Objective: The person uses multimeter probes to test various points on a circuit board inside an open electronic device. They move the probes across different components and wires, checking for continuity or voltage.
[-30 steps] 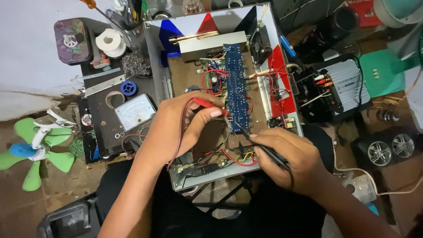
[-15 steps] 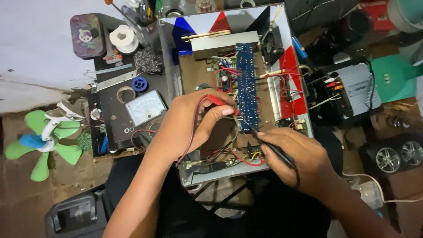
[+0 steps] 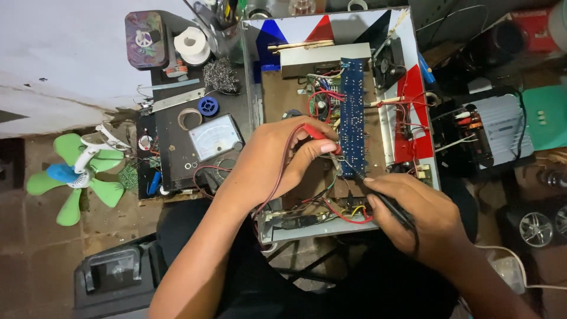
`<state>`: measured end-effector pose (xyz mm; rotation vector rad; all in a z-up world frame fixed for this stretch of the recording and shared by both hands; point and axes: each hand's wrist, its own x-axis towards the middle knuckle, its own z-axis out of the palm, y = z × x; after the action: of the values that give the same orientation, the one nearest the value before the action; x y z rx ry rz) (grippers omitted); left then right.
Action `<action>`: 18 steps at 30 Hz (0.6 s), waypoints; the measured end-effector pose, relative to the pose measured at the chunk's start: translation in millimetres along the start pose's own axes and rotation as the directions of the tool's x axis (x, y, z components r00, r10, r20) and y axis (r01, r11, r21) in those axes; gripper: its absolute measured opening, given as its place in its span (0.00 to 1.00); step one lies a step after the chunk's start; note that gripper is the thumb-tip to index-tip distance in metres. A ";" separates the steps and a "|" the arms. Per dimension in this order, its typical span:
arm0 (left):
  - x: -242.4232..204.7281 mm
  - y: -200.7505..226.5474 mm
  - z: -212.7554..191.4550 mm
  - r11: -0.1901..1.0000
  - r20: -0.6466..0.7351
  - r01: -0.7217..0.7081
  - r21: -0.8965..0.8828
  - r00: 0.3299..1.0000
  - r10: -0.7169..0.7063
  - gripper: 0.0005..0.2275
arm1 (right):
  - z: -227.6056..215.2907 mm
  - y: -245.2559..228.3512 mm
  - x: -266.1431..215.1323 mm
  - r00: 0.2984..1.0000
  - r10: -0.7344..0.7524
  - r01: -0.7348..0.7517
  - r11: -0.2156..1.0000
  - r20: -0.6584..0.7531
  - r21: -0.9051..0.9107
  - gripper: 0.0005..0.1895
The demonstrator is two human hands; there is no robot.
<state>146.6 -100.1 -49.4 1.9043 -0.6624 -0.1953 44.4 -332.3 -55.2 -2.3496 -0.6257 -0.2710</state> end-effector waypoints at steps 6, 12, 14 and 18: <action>0.7 -1.4 0.4 1.000 0.013 0.010 -0.021 1.000 -0.010 0.09 | 0.5 0.7 -0.5 1.000 0.011 -0.011 1.000 -0.005 -0.009 0.10; 0.1 1.8 -2.2 0.994 -0.022 0.009 -0.105 1.000 -0.011 0.10 | 1.3 1.7 -2.8 0.999 0.019 -0.019 1.000 -0.027 0.006 0.10; 0.5 2.3 -1.8 0.993 -0.016 0.009 -0.116 1.000 -0.011 0.10 | 1.6 2.5 -3.5 0.999 0.029 -0.028 1.000 -0.020 0.010 0.11; 0.1 3.6 -1.8 0.993 -0.035 -0.018 -0.113 0.999 0.014 0.10 | 2.2 4.4 -3.6 1.000 0.002 -0.002 1.000 -0.025 -0.010 0.10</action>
<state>146.2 -99.7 -45.5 1.7893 -0.6301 -0.1858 43.6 -335.0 -60.6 -2.3522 -0.6116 -0.3026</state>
